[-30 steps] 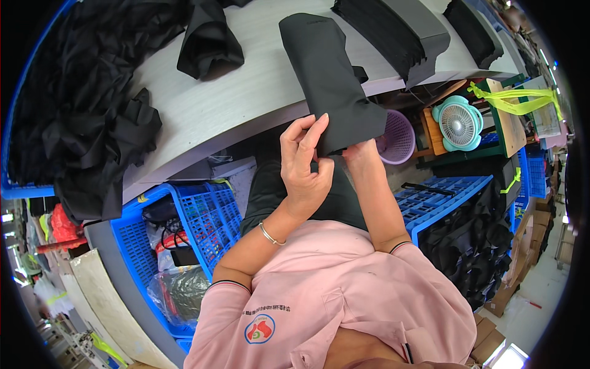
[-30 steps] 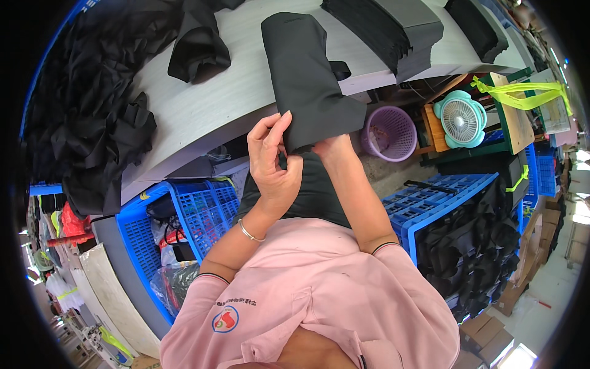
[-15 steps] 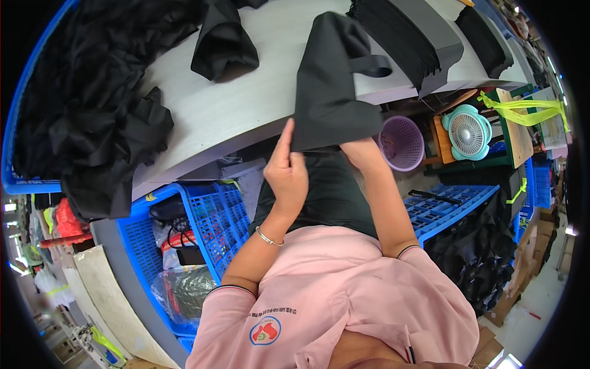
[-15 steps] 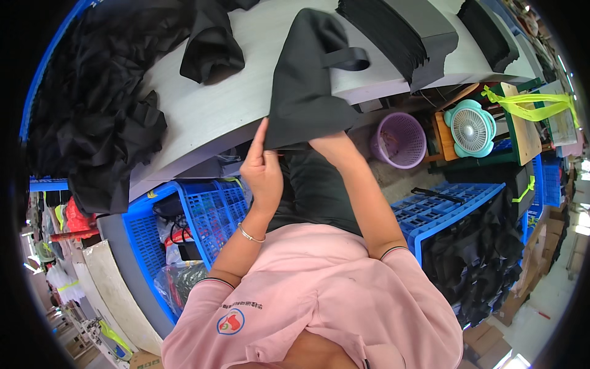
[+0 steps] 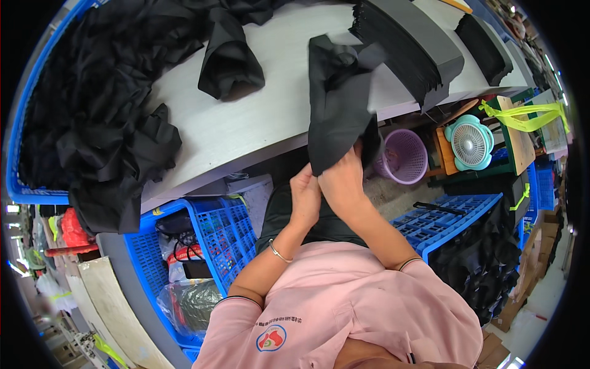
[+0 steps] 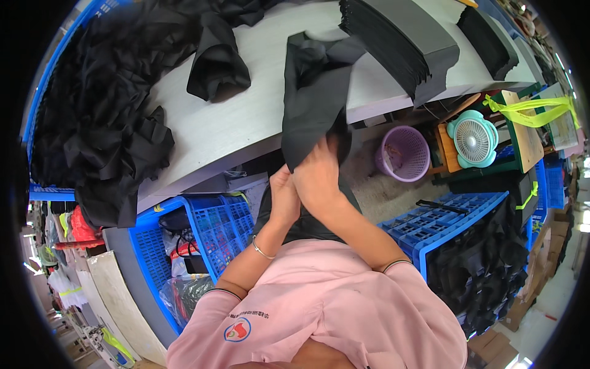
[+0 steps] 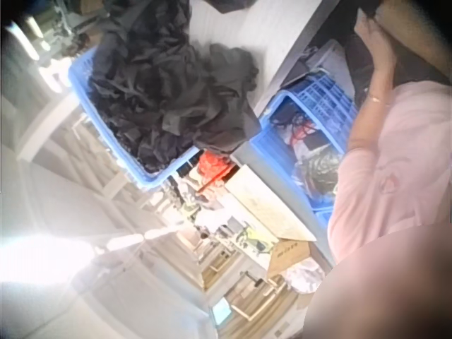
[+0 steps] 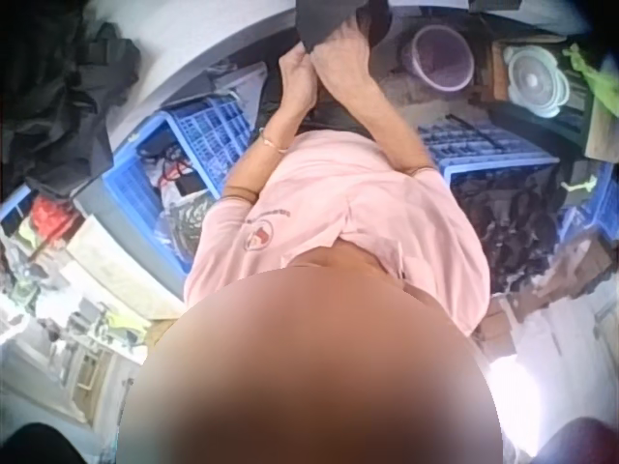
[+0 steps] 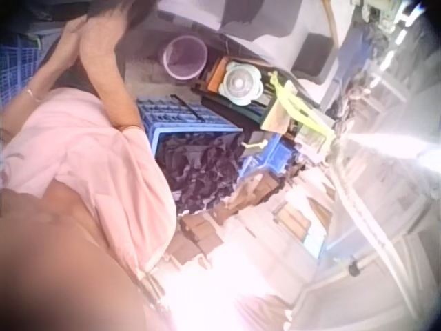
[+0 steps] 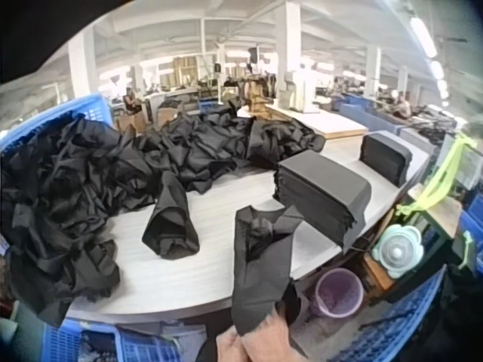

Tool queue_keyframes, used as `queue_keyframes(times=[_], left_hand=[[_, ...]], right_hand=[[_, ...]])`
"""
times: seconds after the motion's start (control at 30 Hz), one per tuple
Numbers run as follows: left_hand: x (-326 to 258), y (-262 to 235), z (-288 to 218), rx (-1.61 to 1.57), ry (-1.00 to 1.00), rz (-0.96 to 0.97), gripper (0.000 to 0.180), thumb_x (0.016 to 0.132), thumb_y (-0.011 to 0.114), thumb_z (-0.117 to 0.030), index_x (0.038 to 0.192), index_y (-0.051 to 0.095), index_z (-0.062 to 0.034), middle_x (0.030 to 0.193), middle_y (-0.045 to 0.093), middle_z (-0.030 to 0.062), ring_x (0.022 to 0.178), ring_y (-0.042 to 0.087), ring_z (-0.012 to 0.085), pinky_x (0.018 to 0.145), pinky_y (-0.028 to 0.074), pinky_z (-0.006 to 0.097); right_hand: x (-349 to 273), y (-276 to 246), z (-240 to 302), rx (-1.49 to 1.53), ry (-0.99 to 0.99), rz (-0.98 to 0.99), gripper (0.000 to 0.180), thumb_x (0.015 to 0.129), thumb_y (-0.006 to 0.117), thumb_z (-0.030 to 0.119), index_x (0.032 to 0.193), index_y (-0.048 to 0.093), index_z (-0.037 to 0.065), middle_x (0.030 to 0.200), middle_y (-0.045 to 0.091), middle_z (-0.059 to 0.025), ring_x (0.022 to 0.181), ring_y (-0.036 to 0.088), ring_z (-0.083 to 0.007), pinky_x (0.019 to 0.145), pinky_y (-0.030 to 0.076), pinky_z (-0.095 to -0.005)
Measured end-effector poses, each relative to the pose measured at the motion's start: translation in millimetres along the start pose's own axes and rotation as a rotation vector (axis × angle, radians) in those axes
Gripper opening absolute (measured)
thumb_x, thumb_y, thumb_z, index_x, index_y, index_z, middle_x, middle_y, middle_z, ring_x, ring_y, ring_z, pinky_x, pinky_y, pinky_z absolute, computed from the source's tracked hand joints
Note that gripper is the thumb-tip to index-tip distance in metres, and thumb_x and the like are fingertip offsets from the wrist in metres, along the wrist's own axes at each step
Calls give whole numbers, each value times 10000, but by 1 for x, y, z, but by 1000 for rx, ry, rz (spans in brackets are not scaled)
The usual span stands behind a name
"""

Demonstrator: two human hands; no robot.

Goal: The person is folding black cloth pieces and sorting them into blue crates in a factory setting.

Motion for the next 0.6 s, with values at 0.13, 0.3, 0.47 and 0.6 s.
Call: queue_keyframes(times=[0.13, 0.3, 0.47, 0.6], left_hand=[[1, 15, -1, -41, -106, 11, 230, 903, 578, -38, 699, 670, 15, 711, 661, 21, 631, 576, 64, 617, 477, 238], [-7, 4, 25, 58, -232, 68, 208, 872, 575, -44, 695, 672, 8, 712, 665, 50, 656, 618, 109, 663, 508, 261], [-16, -18, 28, 457, -231, 173, 413, 801, 484, 38, 1191, 619, 57, 1001, 696, 86, 914, 676, 177, 872, 522, 320], [-3, -36, -15, -213, -255, 16, 470, 907, 595, -65, 1364, 501, -4, 1318, 591, 85, 1187, 577, 183, 1035, 427, 319]], right_hand=[[-31, 60, -36, -68, 122, 456, 278, 849, 570, 186, 1057, 664, 28, 1098, 637, -203, 1014, 630, -383, 853, 515, -480], [-40, 82, -44, 4, 168, 533, 257, 877, 575, 263, 1022, 680, 79, 919, 671, -178, 861, 653, -372, 793, 515, -481], [-45, 76, -25, -178, -138, 537, 313, 922, 567, 370, 938, 714, 94, 802, 670, -169, 788, 670, -362, 644, 538, -450], [-78, 63, -17, 76, -9, 421, 320, 903, 591, 340, 1017, 695, 60, 781, 659, -168, 788, 661, -354, 665, 545, -457]])
Point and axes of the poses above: each hand's wrist, its own x-axis towards the middle knuckle, its own y-axis out of the palm, z = x × y, the point moved 10 cm from there along x, towards the middle knuckle
